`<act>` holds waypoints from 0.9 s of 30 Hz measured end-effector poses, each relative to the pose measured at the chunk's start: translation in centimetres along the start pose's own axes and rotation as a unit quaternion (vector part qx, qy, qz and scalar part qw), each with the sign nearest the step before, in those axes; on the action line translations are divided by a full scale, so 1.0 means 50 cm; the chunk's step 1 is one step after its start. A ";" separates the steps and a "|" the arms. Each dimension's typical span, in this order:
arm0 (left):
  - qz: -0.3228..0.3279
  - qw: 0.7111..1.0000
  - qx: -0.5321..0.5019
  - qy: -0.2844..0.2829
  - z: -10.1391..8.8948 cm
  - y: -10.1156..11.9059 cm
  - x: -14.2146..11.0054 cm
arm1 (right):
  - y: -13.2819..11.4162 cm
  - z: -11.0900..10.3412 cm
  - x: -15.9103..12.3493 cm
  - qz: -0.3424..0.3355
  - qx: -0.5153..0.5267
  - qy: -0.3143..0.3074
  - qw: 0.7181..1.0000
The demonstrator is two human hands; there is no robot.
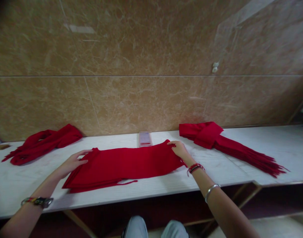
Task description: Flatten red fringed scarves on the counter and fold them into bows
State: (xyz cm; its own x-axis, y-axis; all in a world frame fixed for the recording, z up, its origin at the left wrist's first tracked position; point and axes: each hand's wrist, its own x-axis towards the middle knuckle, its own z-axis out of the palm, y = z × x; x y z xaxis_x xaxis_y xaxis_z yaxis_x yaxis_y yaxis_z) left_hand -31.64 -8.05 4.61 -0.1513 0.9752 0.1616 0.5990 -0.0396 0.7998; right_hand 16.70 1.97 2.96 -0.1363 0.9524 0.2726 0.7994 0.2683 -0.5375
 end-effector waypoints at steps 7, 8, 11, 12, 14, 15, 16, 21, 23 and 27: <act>-0.065 0.993 -0.096 -0.015 -0.033 -0.018 0.009 | 0.035 0.022 0.006 -0.047 -0.077 -0.034 0.995; -0.085 0.989 -0.119 -0.020 -0.031 -0.024 0.009 | 0.037 0.024 0.007 -0.052 -0.085 -0.038 0.994; -0.117 0.977 -0.173 -0.030 -0.025 -0.041 0.005 | 0.054 0.024 0.010 -0.060 -0.102 -0.038 0.992; -0.121 0.975 -0.182 -0.028 -0.024 -0.046 0.003 | 0.065 0.022 0.009 -0.061 -0.110 -0.035 0.991; -0.125 0.976 -0.177 -0.014 -0.026 -0.053 0.001 | 0.090 0.018 0.008 -0.063 -0.134 -0.025 0.989; -0.123 0.979 -0.160 -0.004 -0.031 -0.056 0.002 | 0.105 0.016 0.006 -0.065 -0.146 -0.019 0.987; -0.116 0.984 -0.131 0.008 -0.040 -0.060 0.005 | 0.120 0.014 0.004 -0.069 -0.156 -0.014 0.985; -0.063 0.990 0.098 0.077 -0.140 -0.114 0.029 | 0.184 0.014 0.003 -0.074 -0.179 0.007 0.981; -0.071 0.973 0.193 0.105 -0.186 -0.139 0.031 | 0.195 0.016 0.010 -0.070 -0.180 0.014 0.981; -0.043 0.961 0.232 0.144 -0.211 -0.128 0.023 | 0.192 0.009 0.035 -0.097 -0.168 0.019 0.981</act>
State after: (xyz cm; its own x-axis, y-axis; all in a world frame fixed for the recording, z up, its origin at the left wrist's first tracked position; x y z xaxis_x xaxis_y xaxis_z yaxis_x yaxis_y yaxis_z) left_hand -43.94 -8.99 5.79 -0.3863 0.8675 0.3133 0.8510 0.2041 0.4839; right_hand 23.88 6.27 -2.07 -0.2879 0.8808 0.3759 0.9091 0.3748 -0.1821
